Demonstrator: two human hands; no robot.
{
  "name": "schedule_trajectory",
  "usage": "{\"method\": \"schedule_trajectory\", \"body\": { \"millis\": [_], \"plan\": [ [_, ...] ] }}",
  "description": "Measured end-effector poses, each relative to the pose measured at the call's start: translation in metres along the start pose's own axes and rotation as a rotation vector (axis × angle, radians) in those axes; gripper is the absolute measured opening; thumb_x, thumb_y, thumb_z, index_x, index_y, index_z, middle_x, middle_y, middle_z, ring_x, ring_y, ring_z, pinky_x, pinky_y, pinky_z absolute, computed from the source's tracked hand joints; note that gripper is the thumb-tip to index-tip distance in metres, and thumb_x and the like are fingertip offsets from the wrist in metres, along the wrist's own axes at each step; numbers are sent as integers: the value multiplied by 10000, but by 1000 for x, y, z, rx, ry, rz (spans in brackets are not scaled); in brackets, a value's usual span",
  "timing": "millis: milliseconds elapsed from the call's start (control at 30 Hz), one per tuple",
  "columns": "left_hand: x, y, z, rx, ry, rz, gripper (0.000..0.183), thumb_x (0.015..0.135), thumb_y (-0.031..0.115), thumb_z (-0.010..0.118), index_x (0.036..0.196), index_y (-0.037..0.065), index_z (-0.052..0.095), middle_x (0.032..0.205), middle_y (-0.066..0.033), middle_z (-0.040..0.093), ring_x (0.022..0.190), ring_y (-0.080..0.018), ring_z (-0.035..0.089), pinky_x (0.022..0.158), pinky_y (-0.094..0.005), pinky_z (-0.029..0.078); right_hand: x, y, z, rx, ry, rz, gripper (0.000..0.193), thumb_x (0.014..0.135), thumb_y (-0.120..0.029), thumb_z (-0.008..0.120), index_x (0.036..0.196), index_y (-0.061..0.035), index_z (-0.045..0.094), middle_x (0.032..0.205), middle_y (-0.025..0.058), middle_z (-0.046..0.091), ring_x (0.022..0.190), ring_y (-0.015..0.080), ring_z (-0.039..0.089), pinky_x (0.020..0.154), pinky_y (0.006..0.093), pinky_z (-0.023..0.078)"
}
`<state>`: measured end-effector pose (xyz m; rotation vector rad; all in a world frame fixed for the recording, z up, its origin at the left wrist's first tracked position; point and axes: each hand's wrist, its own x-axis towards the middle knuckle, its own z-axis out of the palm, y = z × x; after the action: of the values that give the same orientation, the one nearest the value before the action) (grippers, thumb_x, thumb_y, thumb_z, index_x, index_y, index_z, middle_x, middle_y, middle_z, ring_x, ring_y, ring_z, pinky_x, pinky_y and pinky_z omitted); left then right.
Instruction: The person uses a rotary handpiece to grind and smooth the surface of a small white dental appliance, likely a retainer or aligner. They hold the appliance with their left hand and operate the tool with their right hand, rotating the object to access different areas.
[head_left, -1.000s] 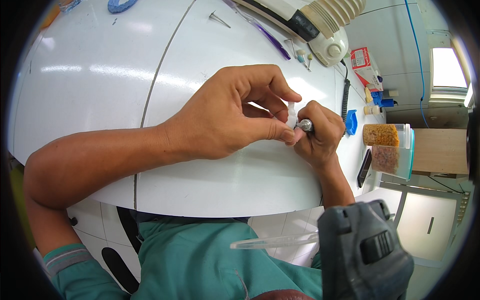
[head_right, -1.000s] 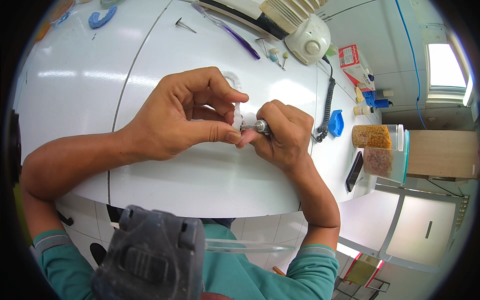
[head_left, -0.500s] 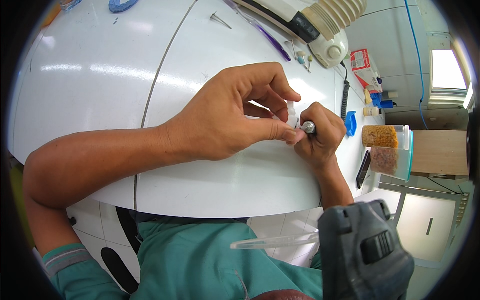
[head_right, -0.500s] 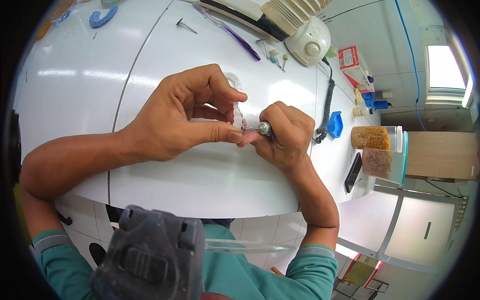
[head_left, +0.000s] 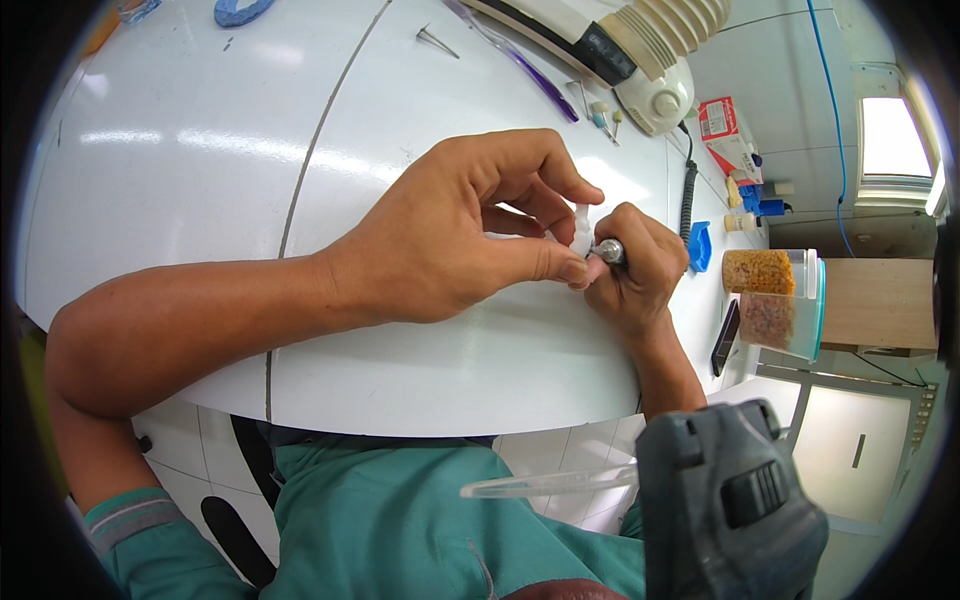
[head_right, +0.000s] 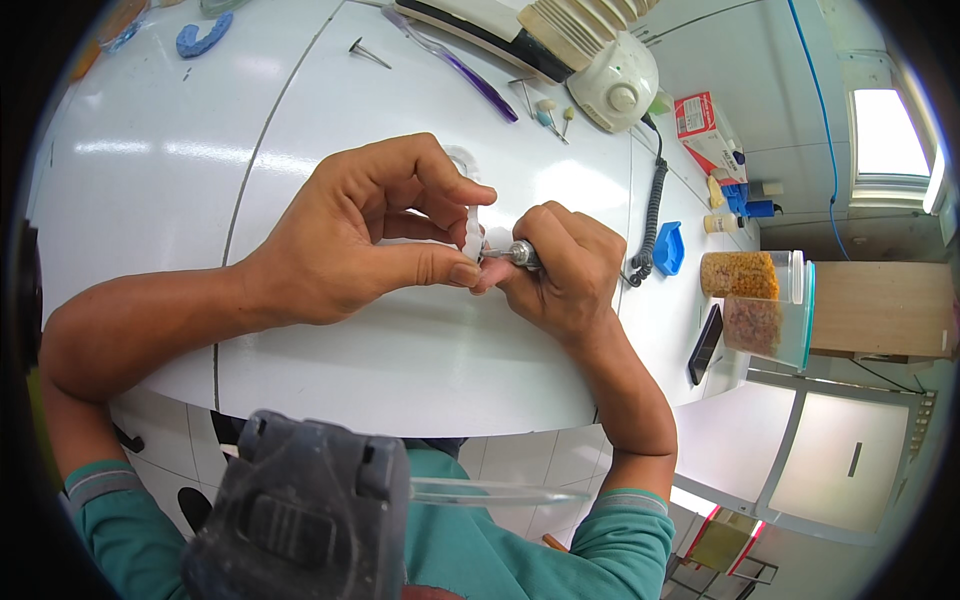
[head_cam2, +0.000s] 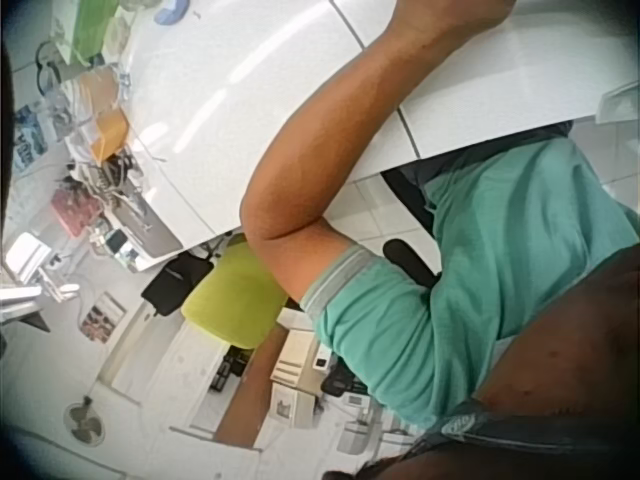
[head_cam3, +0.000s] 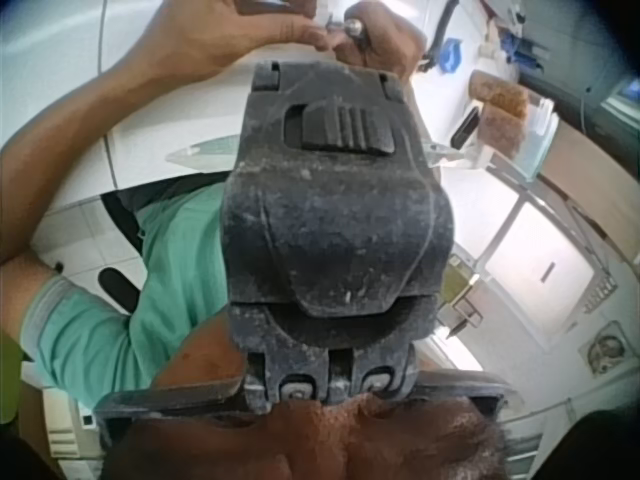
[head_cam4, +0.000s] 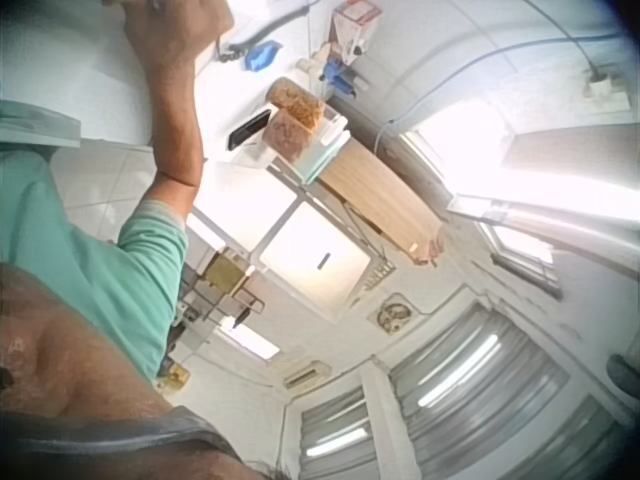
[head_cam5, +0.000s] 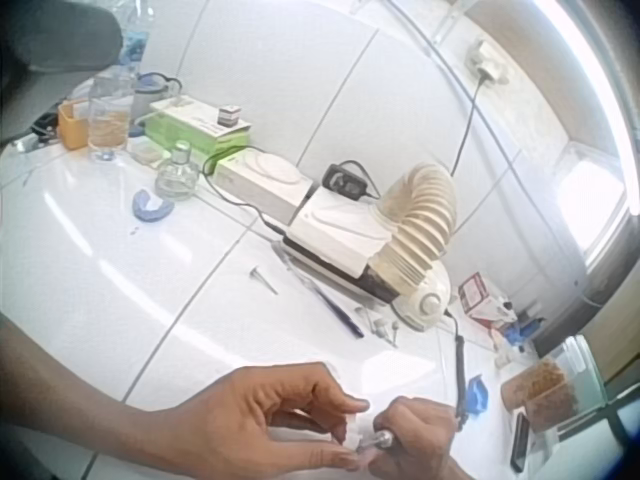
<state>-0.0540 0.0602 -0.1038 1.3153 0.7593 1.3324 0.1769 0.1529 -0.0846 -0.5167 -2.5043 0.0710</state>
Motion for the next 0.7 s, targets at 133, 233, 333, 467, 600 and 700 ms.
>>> {"method": "schedule_trajectory", "body": {
  "millis": [133, 233, 333, 467, 600, 700],
  "plan": [
    [-1, 0, 1, -8, -3, -1, 406, 874, 98, 890, 1227, 54, 695, 995, -12, 664, 974, -108, 677, 924, -286, 583, 0, -2, -1, -13, -10, -2, 624, 807, -636, 814, 703, -85, 541, 577, 32, 463, 471, 198, 456, 457, 342, 334],
    [0, -1, 1, -16, -1, 13, 408, 871, 94, 891, 1229, 57, 699, 996, -8, 663, 967, -104, 677, 915, -279, 577, 0, -2, -2, -8, -13, 0, 622, 810, -635, 813, 703, -86, 541, 578, 32, 466, 471, 199, 460, 457, 343, 337],
    [0, -1, 1, -29, -8, 11, 409, 873, 90, 888, 1233, 57, 698, 995, -7, 667, 965, -105, 678, 916, -283, 579, 1, -2, -2, -8, -8, -2, 627, 809, -642, 812, 702, -87, 541, 578, 32, 467, 471, 199, 463, 456, 343, 338],
    [0, -1, 1, -38, -16, 15, 412, 876, 78, 882, 1241, 58, 693, 989, -13, 678, 967, -107, 682, 915, -288, 582, 1, -1, -1, -3, -5, -5, 633, 804, -649, 812, 698, -88, 539, 577, 31, 467, 470, 197, 465, 454, 342, 337],
    [0, -1, 0, -32, -24, 20, 413, 878, 66, 876, 1246, 58, 689, 979, -21, 691, 973, -111, 689, 919, -292, 584, 0, 0, -1, 12, -1, -6, 636, 811, -651, 808, 692, -90, 532, 577, 29, 463, 470, 194, 463, 453, 339, 334],
    [0, 0, 1, -33, -24, 17, 411, 878, 62, 874, 1245, 59, 690, 978, -23, 693, 976, -112, 692, 921, -294, 586, 0, 0, -2, 5, -11, -14, 634, 817, -651, 804, 695, -91, 532, 577, 27, 461, 470, 190, 460, 453, 337, 333]
  ]
}}
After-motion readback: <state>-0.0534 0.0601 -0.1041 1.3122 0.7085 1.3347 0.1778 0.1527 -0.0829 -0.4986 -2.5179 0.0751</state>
